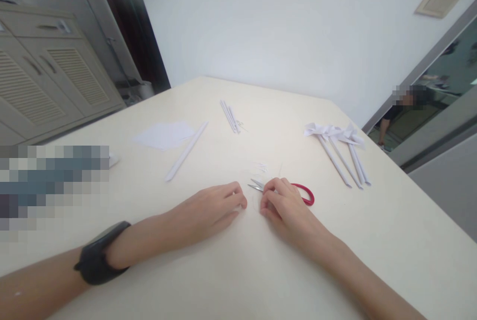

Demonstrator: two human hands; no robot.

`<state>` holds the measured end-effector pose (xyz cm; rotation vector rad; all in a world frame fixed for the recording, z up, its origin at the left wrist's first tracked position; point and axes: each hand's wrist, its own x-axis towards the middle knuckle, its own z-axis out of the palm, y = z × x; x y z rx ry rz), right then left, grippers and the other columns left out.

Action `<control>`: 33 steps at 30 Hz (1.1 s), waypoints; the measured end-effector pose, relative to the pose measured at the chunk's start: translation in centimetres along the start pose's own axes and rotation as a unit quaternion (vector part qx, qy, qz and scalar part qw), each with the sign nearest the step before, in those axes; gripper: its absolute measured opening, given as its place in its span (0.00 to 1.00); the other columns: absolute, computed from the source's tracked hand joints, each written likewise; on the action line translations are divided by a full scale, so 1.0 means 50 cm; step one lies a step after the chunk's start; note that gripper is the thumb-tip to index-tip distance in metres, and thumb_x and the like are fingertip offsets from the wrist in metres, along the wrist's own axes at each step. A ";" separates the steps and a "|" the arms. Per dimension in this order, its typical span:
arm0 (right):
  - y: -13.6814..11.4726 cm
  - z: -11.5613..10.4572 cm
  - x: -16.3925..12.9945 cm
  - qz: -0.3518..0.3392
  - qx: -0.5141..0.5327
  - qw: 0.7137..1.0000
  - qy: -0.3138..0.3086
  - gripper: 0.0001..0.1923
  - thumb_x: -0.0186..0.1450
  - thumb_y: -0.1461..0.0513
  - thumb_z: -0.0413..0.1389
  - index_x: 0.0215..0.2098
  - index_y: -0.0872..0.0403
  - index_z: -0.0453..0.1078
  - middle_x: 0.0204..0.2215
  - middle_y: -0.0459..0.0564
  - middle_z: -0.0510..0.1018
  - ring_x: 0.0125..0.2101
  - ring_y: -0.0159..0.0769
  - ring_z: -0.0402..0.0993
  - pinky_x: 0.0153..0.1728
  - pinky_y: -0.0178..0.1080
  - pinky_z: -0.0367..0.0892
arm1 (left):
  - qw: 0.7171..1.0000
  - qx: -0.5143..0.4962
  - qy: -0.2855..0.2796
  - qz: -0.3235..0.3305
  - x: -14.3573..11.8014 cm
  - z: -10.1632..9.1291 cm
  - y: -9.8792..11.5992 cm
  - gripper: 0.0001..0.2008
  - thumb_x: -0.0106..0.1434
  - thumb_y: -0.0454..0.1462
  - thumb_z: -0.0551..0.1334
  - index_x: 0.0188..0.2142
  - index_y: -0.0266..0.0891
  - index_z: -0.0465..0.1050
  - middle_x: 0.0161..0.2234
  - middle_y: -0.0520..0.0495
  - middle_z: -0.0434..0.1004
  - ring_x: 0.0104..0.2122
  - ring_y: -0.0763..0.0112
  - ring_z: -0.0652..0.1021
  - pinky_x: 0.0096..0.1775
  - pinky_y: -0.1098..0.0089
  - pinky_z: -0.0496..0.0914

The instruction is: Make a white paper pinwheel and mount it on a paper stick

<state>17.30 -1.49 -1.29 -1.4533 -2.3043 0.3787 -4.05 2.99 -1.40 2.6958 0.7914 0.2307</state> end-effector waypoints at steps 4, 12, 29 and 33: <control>-0.001 0.010 0.003 -0.017 -0.019 1.000 0.015 0.09 0.63 0.72 0.48 0.30 0.53 0.63 0.37 0.49 0.68 0.40 0.37 0.63 0.42 0.41 0.61 | 1.000 0.000 0.006 0.004 0.000 -0.002 -0.001 0.11 0.65 0.30 0.49 0.42 0.40 0.67 0.39 0.47 0.68 0.36 0.69 0.72 0.40 0.70 0.66; 0.008 -0.009 0.006 0.052 -0.024 0.995 0.082 0.08 0.67 0.68 0.42 0.31 0.51 0.57 0.28 0.45 0.70 0.28 0.34 0.63 0.34 0.39 0.60 | 1.000 -0.019 0.002 -0.006 -0.002 -0.011 0.008 0.11 0.64 0.30 0.50 0.42 0.40 0.67 0.40 0.47 0.68 0.37 0.69 0.73 0.40 0.70 0.66; 0.018 0.021 0.006 0.035 -0.033 0.995 0.085 0.14 0.63 0.70 0.45 0.43 0.52 0.64 0.44 0.53 0.68 0.43 0.42 0.66 0.41 0.44 0.66 | 0.999 0.025 0.019 0.031 -0.009 -0.009 0.011 0.10 0.63 0.29 0.51 0.42 0.38 0.66 0.41 0.46 0.68 0.38 0.68 0.72 0.41 0.69 0.66; 0.014 0.024 0.006 0.030 -0.035 0.996 0.073 0.14 0.63 0.71 0.46 0.44 0.52 0.65 0.44 0.53 0.68 0.43 0.42 0.67 0.42 0.44 0.66 | 0.998 0.043 0.023 0.037 -0.011 -0.008 0.015 0.09 0.63 0.30 0.52 0.42 0.38 0.67 0.40 0.45 0.69 0.37 0.67 0.72 0.40 0.68 0.66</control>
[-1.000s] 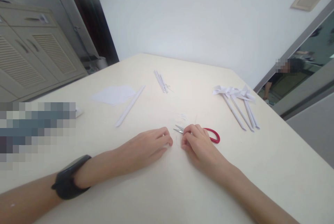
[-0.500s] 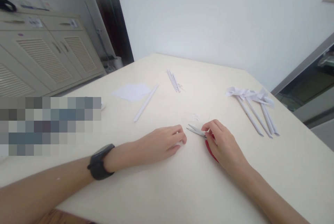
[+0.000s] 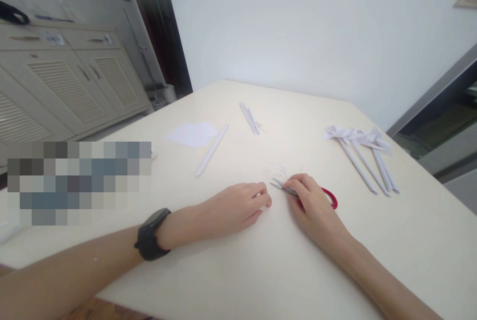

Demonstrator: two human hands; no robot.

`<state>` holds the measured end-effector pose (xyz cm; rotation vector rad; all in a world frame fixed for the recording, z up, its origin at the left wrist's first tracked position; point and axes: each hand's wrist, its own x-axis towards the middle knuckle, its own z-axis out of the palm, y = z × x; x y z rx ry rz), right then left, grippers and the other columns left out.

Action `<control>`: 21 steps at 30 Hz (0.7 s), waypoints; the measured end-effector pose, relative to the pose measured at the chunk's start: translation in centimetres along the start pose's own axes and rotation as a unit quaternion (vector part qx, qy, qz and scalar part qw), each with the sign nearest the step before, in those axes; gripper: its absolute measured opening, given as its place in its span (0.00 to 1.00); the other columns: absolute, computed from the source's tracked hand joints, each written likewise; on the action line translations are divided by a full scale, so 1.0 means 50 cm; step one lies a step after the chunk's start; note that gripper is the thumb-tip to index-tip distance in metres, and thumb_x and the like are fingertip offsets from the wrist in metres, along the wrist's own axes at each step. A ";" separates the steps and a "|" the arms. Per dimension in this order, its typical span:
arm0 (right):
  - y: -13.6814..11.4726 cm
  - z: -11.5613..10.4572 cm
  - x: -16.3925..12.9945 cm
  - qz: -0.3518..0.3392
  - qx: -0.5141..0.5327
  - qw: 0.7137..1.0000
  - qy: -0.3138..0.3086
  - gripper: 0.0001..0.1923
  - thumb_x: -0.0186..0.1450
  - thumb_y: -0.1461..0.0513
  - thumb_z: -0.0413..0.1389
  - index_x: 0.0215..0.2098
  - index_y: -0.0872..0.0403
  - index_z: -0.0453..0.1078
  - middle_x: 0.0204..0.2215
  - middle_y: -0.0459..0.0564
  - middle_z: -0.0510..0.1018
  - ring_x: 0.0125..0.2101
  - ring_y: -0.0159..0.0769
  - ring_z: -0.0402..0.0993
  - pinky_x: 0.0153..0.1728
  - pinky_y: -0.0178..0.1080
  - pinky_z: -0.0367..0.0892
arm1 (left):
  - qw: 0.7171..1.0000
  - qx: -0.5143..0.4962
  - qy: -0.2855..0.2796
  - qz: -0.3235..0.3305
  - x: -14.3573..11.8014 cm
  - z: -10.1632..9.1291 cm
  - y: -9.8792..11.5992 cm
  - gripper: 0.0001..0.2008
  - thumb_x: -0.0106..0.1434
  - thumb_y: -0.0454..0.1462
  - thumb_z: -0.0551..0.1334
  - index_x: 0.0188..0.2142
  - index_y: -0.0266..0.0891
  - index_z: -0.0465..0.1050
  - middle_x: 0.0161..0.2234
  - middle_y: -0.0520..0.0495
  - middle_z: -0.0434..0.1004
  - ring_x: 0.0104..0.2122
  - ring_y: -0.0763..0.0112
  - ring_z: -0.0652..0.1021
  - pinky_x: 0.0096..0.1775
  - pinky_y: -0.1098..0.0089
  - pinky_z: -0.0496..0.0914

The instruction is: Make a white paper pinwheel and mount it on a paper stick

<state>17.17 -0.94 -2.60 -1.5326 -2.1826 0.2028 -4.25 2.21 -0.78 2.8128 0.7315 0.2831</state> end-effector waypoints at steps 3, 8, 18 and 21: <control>-0.001 -0.003 0.000 0.004 -0.002 1.000 -0.006 0.14 0.63 0.71 0.45 0.43 0.51 0.64 0.44 0.52 0.68 0.44 0.40 0.67 0.41 0.42 0.66 | 1.000 0.007 0.001 0.003 0.000 0.000 0.000 0.09 0.63 0.30 0.52 0.41 0.38 0.67 0.40 0.45 0.69 0.37 0.67 0.72 0.40 0.67 0.66; 0.015 -0.037 0.007 0.044 -0.015 0.999 -0.010 0.12 0.63 0.67 0.48 0.44 0.51 0.64 0.46 0.52 0.69 0.45 0.41 0.67 0.40 0.42 0.66 | 1.000 0.008 -0.006 -0.003 0.003 -0.001 0.000 0.09 0.64 0.29 0.51 0.41 0.38 0.67 0.39 0.46 0.69 0.36 0.67 0.72 0.39 0.69 0.66; 0.056 -0.112 -0.010 0.087 -0.003 0.988 -0.128 0.10 0.59 0.61 0.55 0.40 0.46 0.66 0.38 0.46 0.74 0.35 0.36 0.73 0.29 0.34 0.67 | 0.999 0.018 -0.039 -0.016 0.010 0.002 -0.003 0.10 0.66 0.30 0.48 0.40 0.38 0.67 0.38 0.45 0.69 0.36 0.67 0.71 0.39 0.67 0.66; 0.047 -0.103 -0.010 0.086 -0.013 0.989 -0.123 0.11 0.60 0.62 0.55 0.42 0.47 0.66 0.38 0.49 0.74 0.36 0.38 0.72 0.31 0.36 0.67 | 0.999 0.006 -0.038 -0.014 0.008 0.008 -0.008 0.10 0.66 0.31 0.47 0.39 0.39 0.66 0.39 0.46 0.68 0.36 0.67 0.71 0.39 0.67 0.65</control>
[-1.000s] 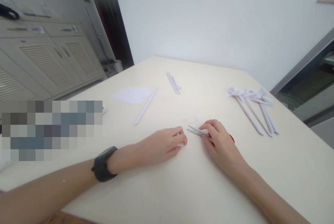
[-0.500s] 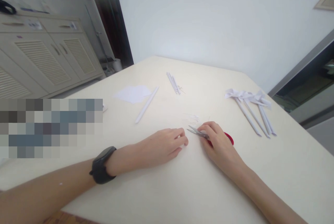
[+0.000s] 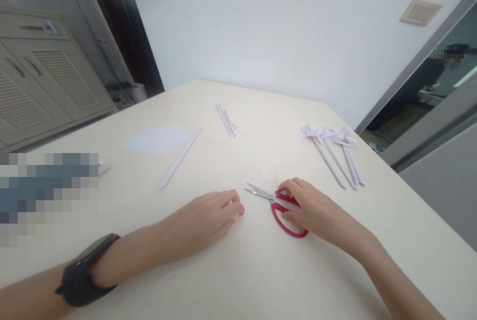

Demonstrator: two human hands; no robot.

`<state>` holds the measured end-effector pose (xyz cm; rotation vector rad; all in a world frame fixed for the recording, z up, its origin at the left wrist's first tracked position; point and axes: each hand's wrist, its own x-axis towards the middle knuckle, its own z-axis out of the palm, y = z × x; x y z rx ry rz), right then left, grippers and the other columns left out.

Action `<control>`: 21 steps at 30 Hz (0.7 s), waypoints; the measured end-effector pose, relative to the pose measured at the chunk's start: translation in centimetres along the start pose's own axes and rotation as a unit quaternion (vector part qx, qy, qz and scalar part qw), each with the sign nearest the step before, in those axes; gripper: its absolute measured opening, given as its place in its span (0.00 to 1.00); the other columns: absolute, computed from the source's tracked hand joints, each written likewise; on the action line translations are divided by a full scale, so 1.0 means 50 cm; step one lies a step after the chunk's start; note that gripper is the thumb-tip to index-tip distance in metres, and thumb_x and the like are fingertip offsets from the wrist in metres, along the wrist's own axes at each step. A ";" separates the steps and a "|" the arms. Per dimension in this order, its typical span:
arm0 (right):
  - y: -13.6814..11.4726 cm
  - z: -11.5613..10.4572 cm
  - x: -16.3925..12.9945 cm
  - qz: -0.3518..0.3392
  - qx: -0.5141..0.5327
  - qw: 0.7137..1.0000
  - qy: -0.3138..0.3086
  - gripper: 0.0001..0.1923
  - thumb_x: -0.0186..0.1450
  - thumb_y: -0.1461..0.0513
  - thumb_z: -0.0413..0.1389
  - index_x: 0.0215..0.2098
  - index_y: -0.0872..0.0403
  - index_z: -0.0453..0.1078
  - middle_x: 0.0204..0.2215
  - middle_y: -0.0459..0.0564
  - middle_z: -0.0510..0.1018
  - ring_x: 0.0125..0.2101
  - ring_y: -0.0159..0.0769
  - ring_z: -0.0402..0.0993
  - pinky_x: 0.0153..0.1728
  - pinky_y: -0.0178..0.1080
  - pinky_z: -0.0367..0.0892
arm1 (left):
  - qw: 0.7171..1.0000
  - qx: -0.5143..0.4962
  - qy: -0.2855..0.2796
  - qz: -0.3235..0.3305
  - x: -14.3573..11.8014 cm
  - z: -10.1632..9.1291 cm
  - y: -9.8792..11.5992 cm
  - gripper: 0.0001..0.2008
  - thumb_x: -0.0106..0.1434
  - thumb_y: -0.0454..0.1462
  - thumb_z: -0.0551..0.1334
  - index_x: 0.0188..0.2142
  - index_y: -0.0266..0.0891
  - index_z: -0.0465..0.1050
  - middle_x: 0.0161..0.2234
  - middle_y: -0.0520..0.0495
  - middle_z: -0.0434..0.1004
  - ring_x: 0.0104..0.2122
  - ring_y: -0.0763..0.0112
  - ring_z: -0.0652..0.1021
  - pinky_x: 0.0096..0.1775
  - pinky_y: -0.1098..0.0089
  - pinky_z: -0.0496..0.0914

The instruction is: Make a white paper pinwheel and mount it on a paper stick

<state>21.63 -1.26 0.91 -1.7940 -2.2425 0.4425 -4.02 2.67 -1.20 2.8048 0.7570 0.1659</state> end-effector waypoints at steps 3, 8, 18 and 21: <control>-0.008 0.004 0.004 -0.001 -0.007 1.000 0.014 0.10 0.61 0.61 0.54 0.42 0.49 0.66 0.37 0.50 0.73 0.37 0.40 0.71 0.33 0.38 0.66 | 1.000 -0.011 0.001 -0.005 -0.001 0.005 -0.003 0.10 0.66 0.31 0.47 0.40 0.40 0.65 0.39 0.47 0.67 0.37 0.68 0.70 0.40 0.67 0.64; -0.013 -0.007 0.004 0.006 0.002 0.999 0.043 0.11 0.62 0.60 0.51 0.43 0.49 0.63 0.40 0.49 0.71 0.35 0.36 0.71 0.32 0.37 0.67 | 0.999 -0.040 0.004 -0.015 -0.002 0.005 -0.010 0.10 0.66 0.31 0.47 0.41 0.41 0.65 0.41 0.47 0.66 0.38 0.69 0.70 0.42 0.67 0.64; -0.025 -0.011 0.013 0.029 -0.049 0.992 0.110 0.16 0.62 0.63 0.51 0.48 0.49 0.59 0.45 0.48 0.66 0.36 0.34 0.70 0.31 0.36 0.66 | 0.996 -0.043 0.060 -0.051 -0.001 -0.002 -0.026 0.11 0.66 0.34 0.50 0.47 0.43 0.64 0.51 0.46 0.66 0.50 0.67 0.69 0.51 0.64 0.65; -0.007 -0.020 0.015 0.070 -0.071 0.986 0.130 0.13 0.62 0.61 0.50 0.46 0.50 0.61 0.44 0.49 0.66 0.35 0.36 0.70 0.30 0.37 0.64 | 0.998 -0.004 0.064 -0.021 -0.004 0.000 -0.027 0.15 0.66 0.36 0.51 0.53 0.44 0.62 0.58 0.46 0.61 0.56 0.64 0.64 0.57 0.61 0.61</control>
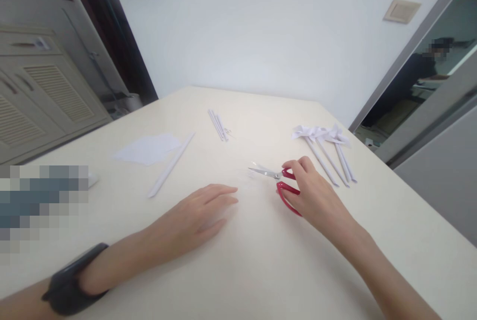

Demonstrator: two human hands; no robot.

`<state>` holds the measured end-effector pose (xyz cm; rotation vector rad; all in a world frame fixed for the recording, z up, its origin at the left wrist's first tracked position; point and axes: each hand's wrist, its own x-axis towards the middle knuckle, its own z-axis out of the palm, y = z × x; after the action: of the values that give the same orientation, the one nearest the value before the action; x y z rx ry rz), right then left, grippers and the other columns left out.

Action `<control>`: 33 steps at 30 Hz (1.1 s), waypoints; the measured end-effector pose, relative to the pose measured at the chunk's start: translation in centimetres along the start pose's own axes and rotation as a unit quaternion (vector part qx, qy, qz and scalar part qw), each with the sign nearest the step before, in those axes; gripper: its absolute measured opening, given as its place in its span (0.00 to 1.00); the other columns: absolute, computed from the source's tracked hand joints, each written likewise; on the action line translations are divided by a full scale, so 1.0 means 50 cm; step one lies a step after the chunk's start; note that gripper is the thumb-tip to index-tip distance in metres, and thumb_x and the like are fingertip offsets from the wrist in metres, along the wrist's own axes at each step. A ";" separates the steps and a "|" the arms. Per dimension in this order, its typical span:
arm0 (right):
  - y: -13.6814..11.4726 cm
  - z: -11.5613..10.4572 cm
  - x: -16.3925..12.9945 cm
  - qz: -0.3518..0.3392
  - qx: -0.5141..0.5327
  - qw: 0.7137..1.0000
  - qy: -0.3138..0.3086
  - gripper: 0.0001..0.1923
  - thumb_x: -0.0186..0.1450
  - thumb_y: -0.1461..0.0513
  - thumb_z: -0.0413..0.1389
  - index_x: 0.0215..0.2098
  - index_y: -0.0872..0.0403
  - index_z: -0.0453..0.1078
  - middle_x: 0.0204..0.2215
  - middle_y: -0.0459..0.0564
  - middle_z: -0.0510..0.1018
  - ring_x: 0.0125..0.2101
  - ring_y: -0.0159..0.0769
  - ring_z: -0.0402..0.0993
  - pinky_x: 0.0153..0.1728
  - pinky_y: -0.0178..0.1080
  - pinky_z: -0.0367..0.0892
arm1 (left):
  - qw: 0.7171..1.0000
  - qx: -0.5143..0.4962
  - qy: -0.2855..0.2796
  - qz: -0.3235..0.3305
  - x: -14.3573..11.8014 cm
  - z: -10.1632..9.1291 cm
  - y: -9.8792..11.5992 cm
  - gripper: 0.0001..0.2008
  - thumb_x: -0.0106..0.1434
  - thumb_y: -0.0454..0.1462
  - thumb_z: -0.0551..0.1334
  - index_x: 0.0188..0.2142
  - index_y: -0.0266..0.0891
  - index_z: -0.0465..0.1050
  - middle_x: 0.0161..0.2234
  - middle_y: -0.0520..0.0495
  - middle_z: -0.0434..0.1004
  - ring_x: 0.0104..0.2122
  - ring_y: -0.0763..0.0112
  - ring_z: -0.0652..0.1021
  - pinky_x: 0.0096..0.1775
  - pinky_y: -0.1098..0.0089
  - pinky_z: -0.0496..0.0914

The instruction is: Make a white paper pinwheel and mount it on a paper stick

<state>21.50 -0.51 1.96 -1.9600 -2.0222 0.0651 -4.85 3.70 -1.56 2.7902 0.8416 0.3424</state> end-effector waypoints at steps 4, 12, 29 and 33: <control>0.046 -0.006 0.007 0.041 -0.034 0.998 -0.018 0.08 0.62 0.60 0.51 0.40 0.51 0.65 0.38 0.49 0.69 0.29 0.35 0.70 0.23 0.36 0.60 | 0.999 0.046 0.017 0.013 -0.003 0.005 -0.005 0.18 0.65 0.38 0.52 0.55 0.45 0.62 0.61 0.48 0.59 0.59 0.60 0.61 0.58 0.58 0.60; 0.098 0.002 0.022 0.041 -0.088 0.995 -0.039 0.09 0.60 0.65 0.51 0.39 0.55 0.66 0.38 0.54 0.70 0.32 0.40 0.71 0.25 0.36 0.58 | 0.998 0.058 -0.004 0.010 -0.006 0.017 -0.020 0.22 0.67 0.43 0.51 0.59 0.46 0.58 0.61 0.50 0.60 0.61 0.62 0.60 0.61 0.54 0.54; 0.042 0.015 0.012 -0.024 -0.015 0.999 -0.026 0.12 0.62 0.61 0.51 0.45 0.49 0.64 0.41 0.47 0.71 0.36 0.36 0.71 0.29 0.35 0.63 | 0.999 0.027 0.000 -0.036 0.004 0.005 -0.004 0.22 0.67 0.42 0.51 0.59 0.44 0.55 0.63 0.45 0.51 0.62 0.61 0.55 0.60 0.57 0.57; 0.037 0.015 0.012 -0.029 -0.019 0.999 -0.026 0.11 0.63 0.62 0.50 0.45 0.49 0.63 0.41 0.48 0.71 0.35 0.35 0.71 0.29 0.35 0.64 | 0.999 0.021 -0.006 -0.042 0.010 0.014 -0.006 0.28 0.66 0.45 0.51 0.63 0.45 0.47 0.65 0.45 0.47 0.63 0.58 0.54 0.60 0.55 0.55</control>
<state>23.09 0.34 0.92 -1.9406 -2.1269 0.0641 -4.40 4.16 -2.22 2.7810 0.9717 0.2967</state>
